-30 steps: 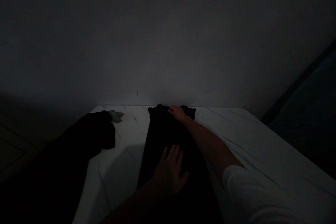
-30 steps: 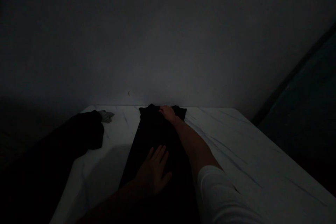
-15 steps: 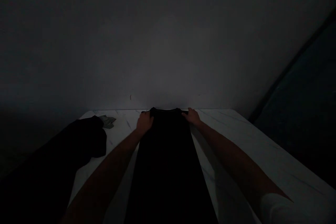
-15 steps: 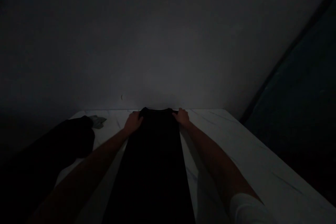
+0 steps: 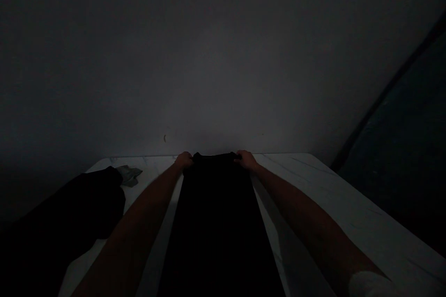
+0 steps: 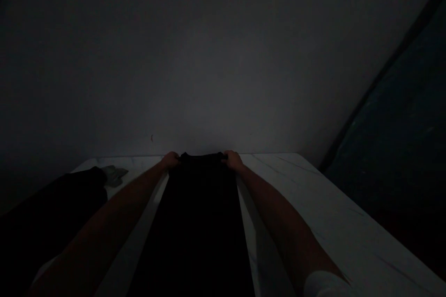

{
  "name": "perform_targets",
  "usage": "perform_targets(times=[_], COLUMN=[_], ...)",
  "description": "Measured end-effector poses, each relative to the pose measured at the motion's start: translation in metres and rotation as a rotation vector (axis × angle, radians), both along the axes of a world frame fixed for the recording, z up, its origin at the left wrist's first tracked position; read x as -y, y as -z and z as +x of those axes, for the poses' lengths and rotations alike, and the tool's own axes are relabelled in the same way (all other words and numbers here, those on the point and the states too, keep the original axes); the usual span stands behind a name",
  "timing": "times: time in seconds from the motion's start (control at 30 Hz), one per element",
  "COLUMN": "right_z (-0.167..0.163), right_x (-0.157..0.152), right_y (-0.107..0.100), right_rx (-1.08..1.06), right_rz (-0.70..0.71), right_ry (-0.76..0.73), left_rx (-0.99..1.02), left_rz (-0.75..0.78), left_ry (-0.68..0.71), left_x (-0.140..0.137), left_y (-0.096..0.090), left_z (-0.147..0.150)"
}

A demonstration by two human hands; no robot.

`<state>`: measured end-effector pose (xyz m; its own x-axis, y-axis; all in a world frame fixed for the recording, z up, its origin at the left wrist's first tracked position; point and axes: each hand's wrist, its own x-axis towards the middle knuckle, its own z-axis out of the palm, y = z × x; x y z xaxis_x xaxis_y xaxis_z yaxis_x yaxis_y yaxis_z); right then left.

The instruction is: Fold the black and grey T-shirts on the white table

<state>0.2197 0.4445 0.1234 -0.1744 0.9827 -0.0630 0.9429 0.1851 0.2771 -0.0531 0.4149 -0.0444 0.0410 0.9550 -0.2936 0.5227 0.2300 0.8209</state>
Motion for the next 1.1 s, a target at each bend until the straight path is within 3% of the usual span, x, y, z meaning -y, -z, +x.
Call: perform_targets(times=[0.23, 0.3, 0.4, 0.47, 0.53, 0.63, 0.73, 0.87, 1.1], right_z=[-0.002, -0.005, -0.012, -0.020, -0.031, -0.053, -0.074, -0.092, -0.096], right_x=[-0.003, 0.000, 0.020, 0.043, 0.069, 0.102, 0.117, 0.120, 0.123], right_y=[0.014, 0.015, 0.009, 0.003, 0.001, 0.005, 0.013, 0.017, 0.023], right_rx=[-0.069, -0.083, -0.033, 0.044, 0.110, 0.163, 0.205, 0.331, 0.293], right_rz=[0.120, 0.128, 0.272, 0.292, 0.121, -0.144, -0.197, -0.243, -0.282], right_ry=[-0.013, -0.014, -0.080, -0.183, -0.285, -0.388, -0.389, -0.377, -0.396], left_rx=[0.022, 0.017, -0.025, -0.039, -0.027, 0.000, 0.019, -0.003, -0.026], left_rz=[0.114, 0.135, 0.246, 0.349, 0.412, 0.400, 0.325, 0.203, 0.112], left_ry=[-0.228, -0.277, -0.355, -0.275, -0.096, 0.169, 0.339, 0.360, 0.253], left_x=[0.008, 0.015, 0.035, 0.060, 0.092, 0.150, 0.201, 0.236, 0.239], left_y=[0.002, -0.003, -0.018, -0.030, -0.041, -0.052, -0.061, -0.073, -0.081], left_z=[0.002, 0.002, 0.005, 0.010, 0.019, 0.041, 0.065, 0.084, 0.092])
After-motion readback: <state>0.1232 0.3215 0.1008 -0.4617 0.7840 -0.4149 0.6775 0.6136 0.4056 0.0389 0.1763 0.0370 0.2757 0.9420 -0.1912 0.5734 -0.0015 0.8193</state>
